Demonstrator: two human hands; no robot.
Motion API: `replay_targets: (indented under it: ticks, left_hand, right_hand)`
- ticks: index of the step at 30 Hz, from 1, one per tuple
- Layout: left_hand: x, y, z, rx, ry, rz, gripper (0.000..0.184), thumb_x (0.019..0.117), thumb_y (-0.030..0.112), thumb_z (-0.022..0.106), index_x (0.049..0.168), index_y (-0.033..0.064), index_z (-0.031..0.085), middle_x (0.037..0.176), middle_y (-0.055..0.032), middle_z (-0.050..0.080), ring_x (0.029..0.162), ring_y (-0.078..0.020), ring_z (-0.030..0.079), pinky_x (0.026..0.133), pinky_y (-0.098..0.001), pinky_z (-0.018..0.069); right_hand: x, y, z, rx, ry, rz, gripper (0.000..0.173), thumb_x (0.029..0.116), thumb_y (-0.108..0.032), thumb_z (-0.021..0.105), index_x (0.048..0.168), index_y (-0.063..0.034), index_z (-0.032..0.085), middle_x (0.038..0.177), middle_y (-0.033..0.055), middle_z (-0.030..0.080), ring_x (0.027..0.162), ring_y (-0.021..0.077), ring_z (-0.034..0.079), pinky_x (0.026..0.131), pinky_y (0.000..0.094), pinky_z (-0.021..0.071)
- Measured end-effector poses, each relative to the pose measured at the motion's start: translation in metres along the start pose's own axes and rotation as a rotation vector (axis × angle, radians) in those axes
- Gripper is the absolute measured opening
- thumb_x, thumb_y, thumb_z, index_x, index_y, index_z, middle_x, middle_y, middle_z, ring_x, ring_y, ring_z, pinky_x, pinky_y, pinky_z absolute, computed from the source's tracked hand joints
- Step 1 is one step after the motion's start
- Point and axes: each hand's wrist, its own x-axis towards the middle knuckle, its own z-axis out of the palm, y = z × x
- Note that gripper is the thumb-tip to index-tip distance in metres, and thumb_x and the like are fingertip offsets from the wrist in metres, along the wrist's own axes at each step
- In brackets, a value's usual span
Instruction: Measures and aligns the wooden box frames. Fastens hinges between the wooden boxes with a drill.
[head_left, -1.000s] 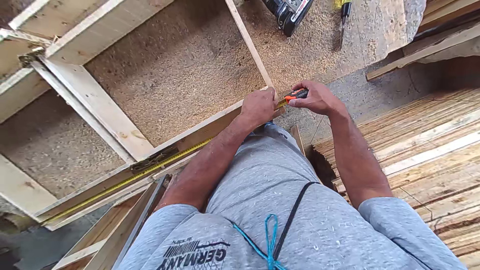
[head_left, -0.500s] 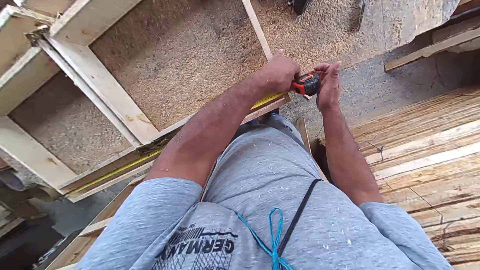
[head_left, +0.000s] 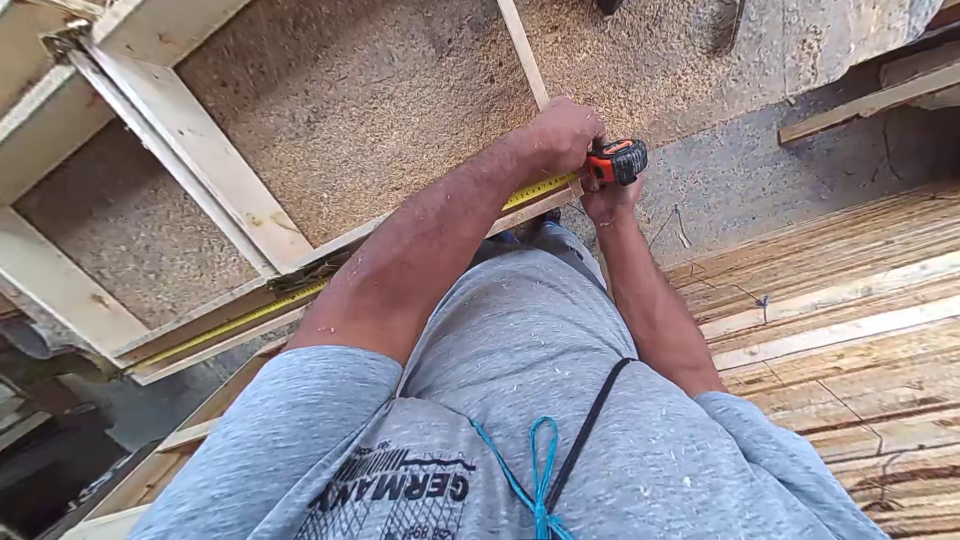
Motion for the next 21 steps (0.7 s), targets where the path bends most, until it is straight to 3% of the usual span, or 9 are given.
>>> replay_targets:
  ticks: [1, 3, 5, 8, 10, 12, 13, 17, 21]
  left_hand:
    - [0.0, 0.0, -0.001, 0.002, 0.002, -0.001, 0.029, 0.0929, 0.023, 0.071, 0.122, 0.0192, 0.071, 0.109, -0.008, 0.074, 0.111, -0.0296, 0.066, 0.111, -0.06, 0.0369]
    - [0.001, -0.001, -0.001, 0.007, 0.011, 0.007, 0.029, 0.0937, 0.022, 0.069, 0.123, 0.0196, 0.071, 0.109, -0.0081, 0.074, 0.111, -0.03, 0.067, 0.11, -0.0599, 0.0383]
    - [0.001, -0.001, -0.001, 0.004, 0.008, 0.008, 0.029, 0.0944, 0.024, 0.068, 0.123, 0.0208, 0.071, 0.107, -0.0066, 0.075, 0.109, -0.029, 0.068, 0.109, -0.0592, 0.0393]
    - [0.0, 0.001, -0.002, -0.004, -0.012, -0.012, 0.029, 0.0939, 0.023, 0.068, 0.123, 0.0201, 0.071, 0.107, -0.0079, 0.074, 0.108, -0.0306, 0.067, 0.105, -0.0598, 0.0417]
    - [0.0, 0.002, -0.003, -0.007, -0.005, -0.013, 0.028, 0.0938, 0.022, 0.069, 0.122, 0.0194, 0.072, 0.106, -0.0088, 0.074, 0.108, -0.0316, 0.067, 0.103, -0.0605, 0.043]
    - [-0.002, 0.002, -0.002, -0.02, 0.019, 0.006, 0.027, 0.0938, 0.021, 0.069, 0.12, 0.0185, 0.073, 0.104, -0.0096, 0.074, 0.106, -0.0324, 0.068, 0.101, -0.0614, 0.0441]
    - [-0.002, 0.002, -0.002, -0.019, 0.023, 0.007, 0.027, 0.0939, 0.02, 0.068, 0.12, 0.0188, 0.073, 0.105, -0.0093, 0.074, 0.106, -0.032, 0.067, 0.102, -0.0609, 0.0437]
    - [-0.002, 0.002, -0.001, -0.012, 0.018, 0.005, 0.027, 0.0933, 0.019, 0.068, 0.12, 0.019, 0.072, 0.107, -0.0094, 0.074, 0.108, -0.0318, 0.067, 0.102, -0.0607, 0.0434]
    - [-0.002, 0.001, -0.001, -0.033, 0.029, 0.003, 0.028, 0.0934, 0.024, 0.07, 0.121, 0.0199, 0.073, 0.106, -0.0074, 0.075, 0.109, -0.0296, 0.067, 0.107, -0.0592, 0.0405]
  right_hand:
    - [-0.002, 0.004, 0.001, 0.016, -0.021, 0.022, 0.05, 0.1087, -0.043, 0.022, 0.091, -0.0103, 0.056, 0.065, 0.0052, 0.056, 0.045, 0.0112, 0.045, 0.04, 0.0251, 0.0382]
    - [0.001, -0.002, 0.001, 0.002, -0.02, 0.041, 0.06, 0.108, -0.049, 0.017, 0.09, -0.0101, 0.058, 0.068, 0.0072, 0.06, 0.047, 0.0125, 0.049, 0.04, 0.0262, 0.0408]
    - [0.007, -0.012, -0.004, -0.004, -0.001, 0.004, 0.059, 0.1068, -0.051, 0.013, 0.09, -0.0106, 0.052, 0.079, 0.0105, 0.062, 0.067, 0.0215, 0.06, 0.062, 0.0422, 0.0537]
    - [-0.007, 0.005, 0.007, -0.063, 0.025, -0.014, 0.054, 0.1097, -0.043, 0.017, 0.089, -0.0119, 0.056, 0.065, 0.0034, 0.056, 0.046, 0.0101, 0.044, 0.04, 0.0247, 0.0376]
    - [-0.009, 0.005, 0.011, -0.073, 0.039, 0.0, 0.051, 0.11, -0.04, 0.021, 0.091, -0.0105, 0.057, 0.064, 0.0043, 0.055, 0.044, 0.0102, 0.041, 0.038, 0.024, 0.0341]
    - [0.0, -0.003, 0.006, -0.094, 0.068, -0.01, 0.057, 0.1086, -0.048, 0.016, 0.095, -0.0112, 0.057, 0.074, 0.0063, 0.061, 0.056, 0.014, 0.053, 0.048, 0.0302, 0.046]
    - [0.002, -0.008, 0.002, -0.078, 0.045, -0.012, 0.055, 0.1081, -0.047, 0.015, 0.1, -0.0102, 0.055, 0.084, 0.0089, 0.063, 0.07, 0.019, 0.061, 0.063, 0.0385, 0.054]
    - [-0.007, 0.008, 0.006, -0.116, 0.02, -0.033, 0.038, 0.1091, -0.03, 0.031, 0.09, -0.01, 0.057, 0.064, 0.0037, 0.055, 0.045, 0.01, 0.043, 0.039, 0.0246, 0.0356]
    - [0.003, -0.005, 0.0, -0.117, 0.032, -0.036, 0.051, 0.1088, -0.044, 0.018, 0.099, -0.0095, 0.055, 0.084, 0.0096, 0.064, 0.072, 0.0207, 0.062, 0.066, 0.0414, 0.0557]
